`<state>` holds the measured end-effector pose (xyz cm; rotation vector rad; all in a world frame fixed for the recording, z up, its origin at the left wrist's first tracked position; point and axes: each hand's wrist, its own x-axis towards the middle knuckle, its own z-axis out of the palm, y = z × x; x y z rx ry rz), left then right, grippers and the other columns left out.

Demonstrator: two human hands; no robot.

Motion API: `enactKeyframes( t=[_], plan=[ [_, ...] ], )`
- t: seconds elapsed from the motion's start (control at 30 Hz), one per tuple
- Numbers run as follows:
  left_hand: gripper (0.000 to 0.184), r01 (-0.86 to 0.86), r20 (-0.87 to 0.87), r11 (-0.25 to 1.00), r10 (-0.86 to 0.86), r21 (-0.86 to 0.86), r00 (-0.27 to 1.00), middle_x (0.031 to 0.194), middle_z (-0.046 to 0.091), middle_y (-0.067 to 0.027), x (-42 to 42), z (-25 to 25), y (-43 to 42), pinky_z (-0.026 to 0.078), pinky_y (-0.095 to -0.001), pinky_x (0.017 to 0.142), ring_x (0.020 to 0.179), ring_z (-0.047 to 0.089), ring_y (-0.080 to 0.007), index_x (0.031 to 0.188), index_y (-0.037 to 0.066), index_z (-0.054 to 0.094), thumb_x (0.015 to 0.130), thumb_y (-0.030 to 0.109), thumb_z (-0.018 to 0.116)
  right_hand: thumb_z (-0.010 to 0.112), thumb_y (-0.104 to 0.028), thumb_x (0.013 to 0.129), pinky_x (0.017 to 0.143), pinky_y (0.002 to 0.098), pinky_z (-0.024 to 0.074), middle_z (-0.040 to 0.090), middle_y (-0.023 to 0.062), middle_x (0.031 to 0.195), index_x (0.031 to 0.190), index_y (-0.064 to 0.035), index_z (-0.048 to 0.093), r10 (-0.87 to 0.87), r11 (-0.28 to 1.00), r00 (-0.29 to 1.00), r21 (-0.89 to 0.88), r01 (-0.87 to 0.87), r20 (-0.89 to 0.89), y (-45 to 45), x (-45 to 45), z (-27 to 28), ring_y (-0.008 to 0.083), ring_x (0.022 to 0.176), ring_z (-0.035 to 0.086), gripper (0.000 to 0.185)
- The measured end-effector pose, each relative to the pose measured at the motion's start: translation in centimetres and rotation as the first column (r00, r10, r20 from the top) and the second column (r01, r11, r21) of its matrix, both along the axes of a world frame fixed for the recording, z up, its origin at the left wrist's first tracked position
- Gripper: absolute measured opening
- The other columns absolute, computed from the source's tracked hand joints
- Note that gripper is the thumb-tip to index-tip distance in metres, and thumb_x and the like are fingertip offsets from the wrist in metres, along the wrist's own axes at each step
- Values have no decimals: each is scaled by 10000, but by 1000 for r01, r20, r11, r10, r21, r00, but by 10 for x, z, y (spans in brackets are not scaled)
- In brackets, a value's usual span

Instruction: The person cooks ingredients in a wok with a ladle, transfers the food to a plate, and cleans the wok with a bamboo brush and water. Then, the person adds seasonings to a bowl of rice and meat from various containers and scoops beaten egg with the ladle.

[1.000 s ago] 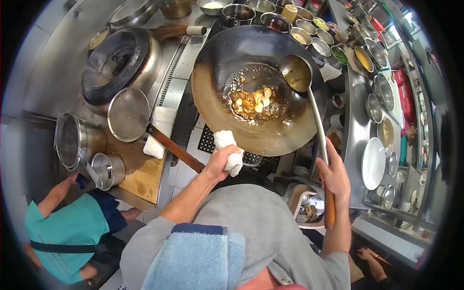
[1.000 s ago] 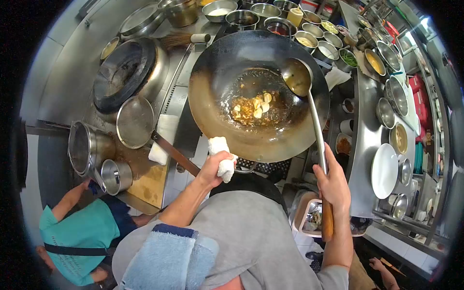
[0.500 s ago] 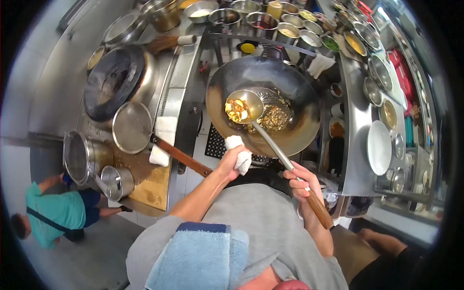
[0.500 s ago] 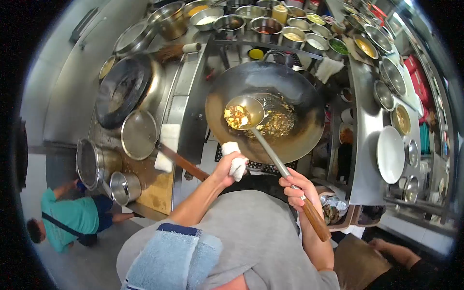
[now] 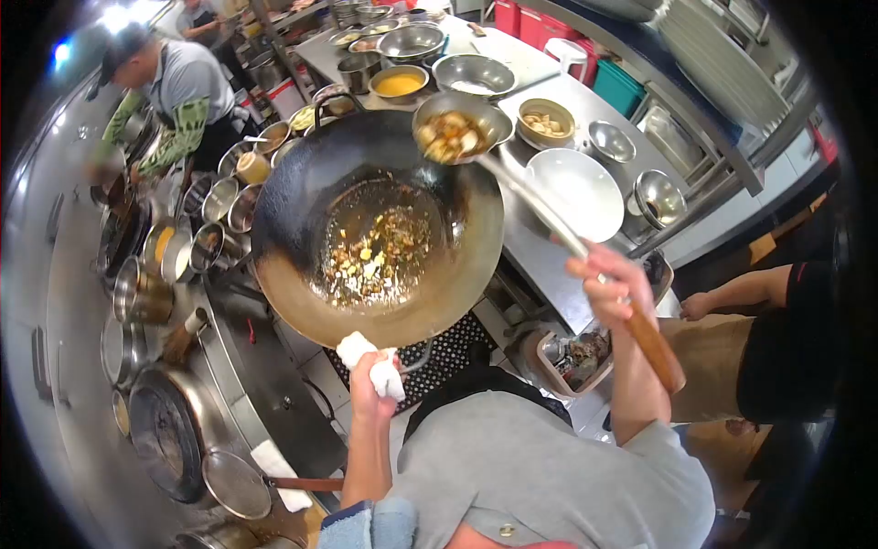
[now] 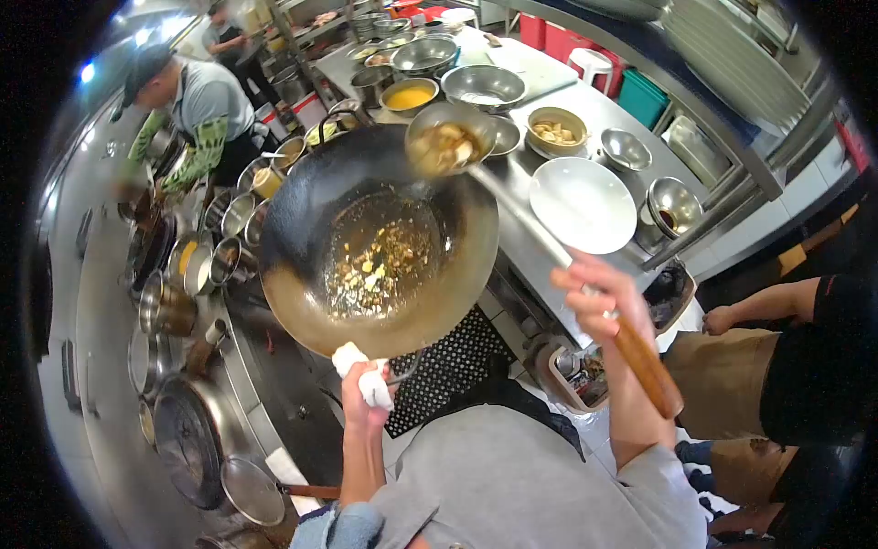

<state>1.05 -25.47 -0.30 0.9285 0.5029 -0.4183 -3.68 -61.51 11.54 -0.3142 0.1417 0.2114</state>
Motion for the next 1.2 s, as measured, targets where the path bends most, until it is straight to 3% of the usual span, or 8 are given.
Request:
enactKeyframes(
  t=[0.17,0.33,0.77,0.8,0.9,1.03,1.1,1.2],
  plan=[
    [124,121,40,977,-115,-174,993,651,571,-83,43,14,-25,441,-278,440,514,546,-172,798,41,535,781,164,540,405,-26,946,265,141,268,377,37,808,1129,-10,405,-243,938,969,-245,246,43,-65,33,11,-3,448,347,184],
    [189,58,-76,965,-80,-255,994,620,553,-100,39,5,-29,424,-282,395,463,517,-187,797,0,534,784,188,520,530,-73,864,317,239,336,439,11,670,1127,-18,477,-315,365,948,-929,68,-54,-120,82,-36,58,446,401,274],
    [170,-98,-228,983,61,-156,972,604,518,-91,-15,-11,11,381,-284,384,455,463,-175,752,15,514,772,184,505,592,-80,788,608,364,515,629,245,935,1417,-8,311,-356,-568,861,-816,110,364,-131,107,-137,276,606,602,693],
    [211,-131,-246,988,107,-87,964,569,481,-70,-19,-11,11,329,-270,377,424,398,-153,732,-1,514,768,207,508,598,-81,791,731,351,512,616,263,1078,1419,-8,314,-389,-516,867,-854,75,311,-127,106,-136,285,793,635,694],
    [192,-144,-251,985,116,-96,961,572,477,-62,-36,-12,25,328,-268,387,436,405,-153,767,10,508,762,201,518,579,-44,789,374,294,410,555,88,732,1444,-64,309,-481,-296,838,-948,120,257,-121,110,-132,145,449,482,709],
    [190,-160,-249,967,107,-201,962,655,560,-108,-55,-24,49,403,-291,415,520,533,-190,913,43,498,752,134,538,573,-28,812,318,266,344,507,41,666,1415,-50,342,-484,102,857,-961,258,179,-127,119,-132,112,412,454,646],
    [183,-154,-242,965,100,-213,965,653,565,-95,-65,-26,58,413,-289,421,530,540,-183,897,48,515,748,145,558,543,-56,868,297,206,281,452,-1,633,1160,-25,460,-571,372,811,-841,393,127,-130,127,-129,54,388,364,305],
    [136,-125,-224,974,81,-190,971,645,562,-81,-79,-28,69,406,-291,432,511,515,-175,813,49,535,775,179,533,457,-74,950,290,184,254,407,4,703,1355,-9,324,-502,833,864,-245,497,47,-125,104,-108,38,411,339,432]
  ],
)
